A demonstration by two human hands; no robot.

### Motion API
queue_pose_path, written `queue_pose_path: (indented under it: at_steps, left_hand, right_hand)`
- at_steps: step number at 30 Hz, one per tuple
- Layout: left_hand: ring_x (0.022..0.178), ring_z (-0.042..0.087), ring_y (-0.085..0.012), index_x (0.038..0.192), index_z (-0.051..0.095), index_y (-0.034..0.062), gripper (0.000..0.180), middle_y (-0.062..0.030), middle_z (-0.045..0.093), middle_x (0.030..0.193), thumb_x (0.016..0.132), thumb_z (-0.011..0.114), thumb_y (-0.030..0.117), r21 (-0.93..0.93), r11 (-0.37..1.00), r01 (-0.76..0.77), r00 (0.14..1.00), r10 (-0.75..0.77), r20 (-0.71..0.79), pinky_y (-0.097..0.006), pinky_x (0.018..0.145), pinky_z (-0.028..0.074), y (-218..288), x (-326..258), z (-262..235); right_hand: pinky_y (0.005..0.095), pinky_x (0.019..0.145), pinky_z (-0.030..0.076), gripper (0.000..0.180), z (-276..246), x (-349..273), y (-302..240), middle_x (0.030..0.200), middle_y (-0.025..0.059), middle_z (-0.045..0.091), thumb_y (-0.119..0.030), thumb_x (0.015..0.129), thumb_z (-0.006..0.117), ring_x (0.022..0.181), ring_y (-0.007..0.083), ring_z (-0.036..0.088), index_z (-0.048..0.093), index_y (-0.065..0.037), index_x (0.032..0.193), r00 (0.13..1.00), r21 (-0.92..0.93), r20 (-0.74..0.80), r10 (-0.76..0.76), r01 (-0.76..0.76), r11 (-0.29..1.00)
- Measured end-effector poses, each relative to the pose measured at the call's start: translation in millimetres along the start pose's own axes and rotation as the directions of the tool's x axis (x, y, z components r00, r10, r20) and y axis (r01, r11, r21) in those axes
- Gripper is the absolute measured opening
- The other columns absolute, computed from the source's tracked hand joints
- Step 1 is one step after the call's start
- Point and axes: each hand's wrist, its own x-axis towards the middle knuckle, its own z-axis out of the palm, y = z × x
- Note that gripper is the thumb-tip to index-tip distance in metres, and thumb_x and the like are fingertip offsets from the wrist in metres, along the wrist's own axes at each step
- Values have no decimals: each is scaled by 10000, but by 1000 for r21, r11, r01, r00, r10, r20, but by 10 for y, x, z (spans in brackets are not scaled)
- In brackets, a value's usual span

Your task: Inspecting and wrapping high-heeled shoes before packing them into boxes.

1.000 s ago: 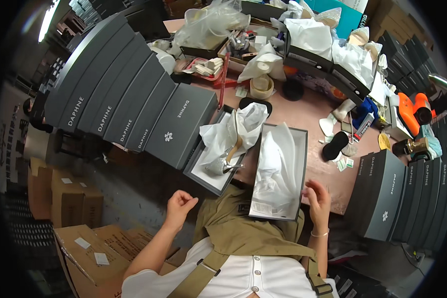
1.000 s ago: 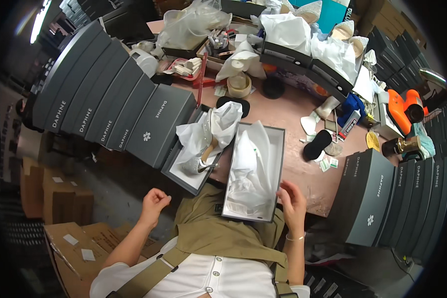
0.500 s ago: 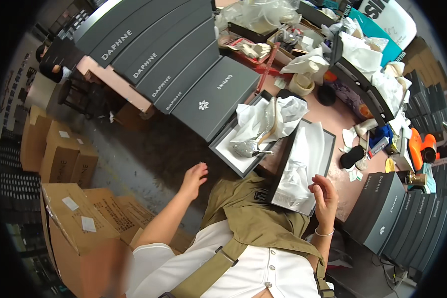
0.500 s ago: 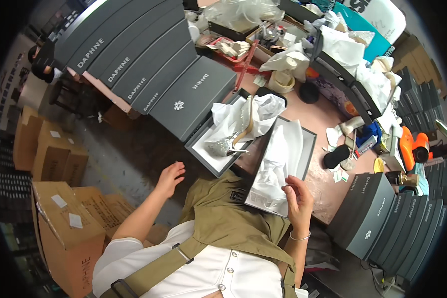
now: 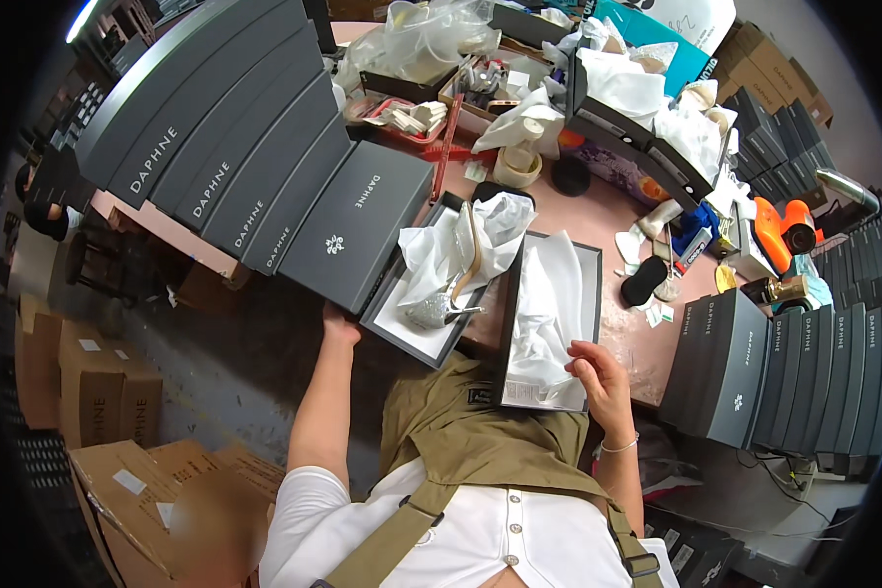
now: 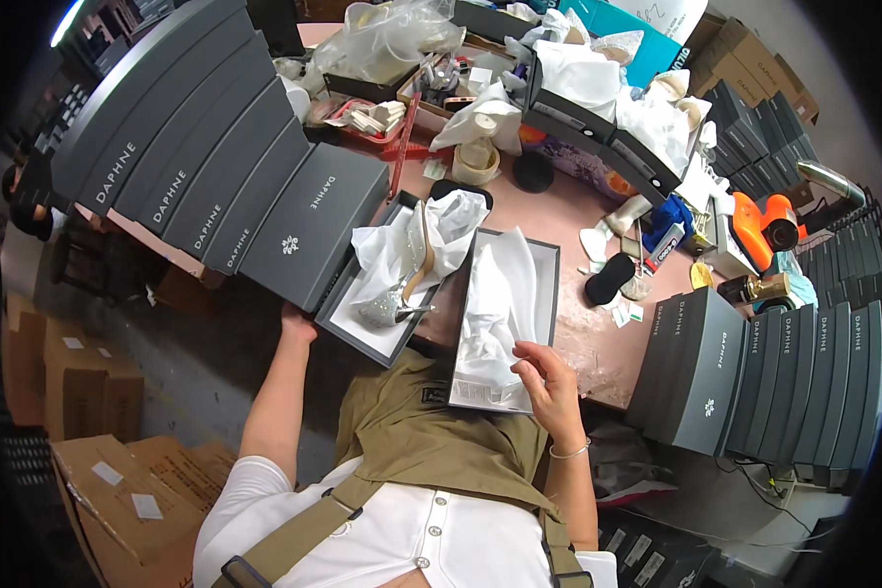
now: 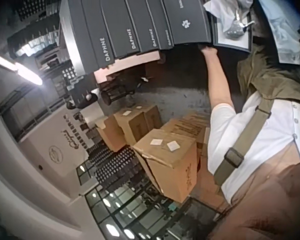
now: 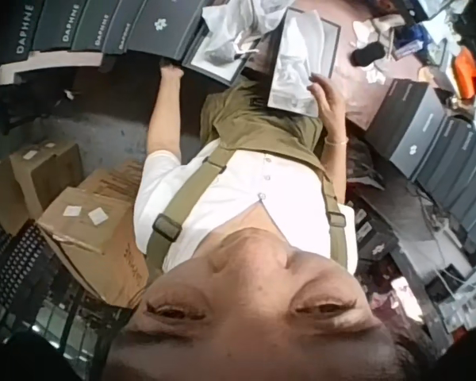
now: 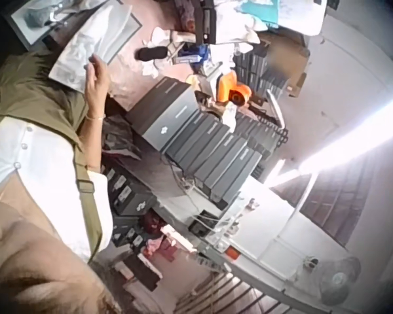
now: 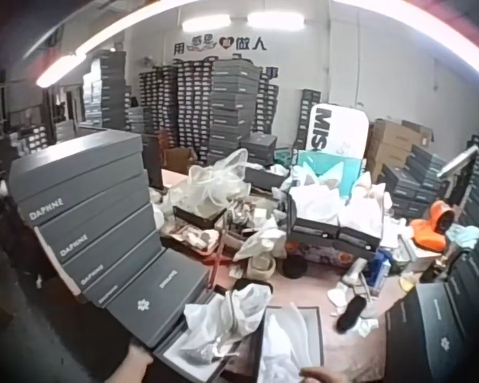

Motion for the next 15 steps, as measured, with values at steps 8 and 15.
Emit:
queue_pose_path:
  at_steps: [8, 15]
  left_hand:
    - [1167, 502, -259, 1180, 554, 93, 472, -69, 608, 1154, 952, 381, 469, 332, 937, 110, 945, 5, -327, -502, 1032, 281, 153, -348, -186]
    - [920, 584, -125, 931, 593, 138, 179, 0, 616, 917, 849, 698, 258, 373, 886, -277, 879, 390, -274, -336, 851, 425, 864, -951, -638]
  right_hand:
    - [259, 766, 497, 231, 28, 45, -53, 982, 106, 648, -72, 890, 597, 855, 157, 641, 601, 16, 1103, 998, -69, -1, -59, 59, 996]
    - [272, 642, 482, 133, -98, 23, -81, 857, 84, 647, -82, 842, 648, 742, 146, 620, 641, -4, 950, 993, -145, -65, -97, 87, 986]
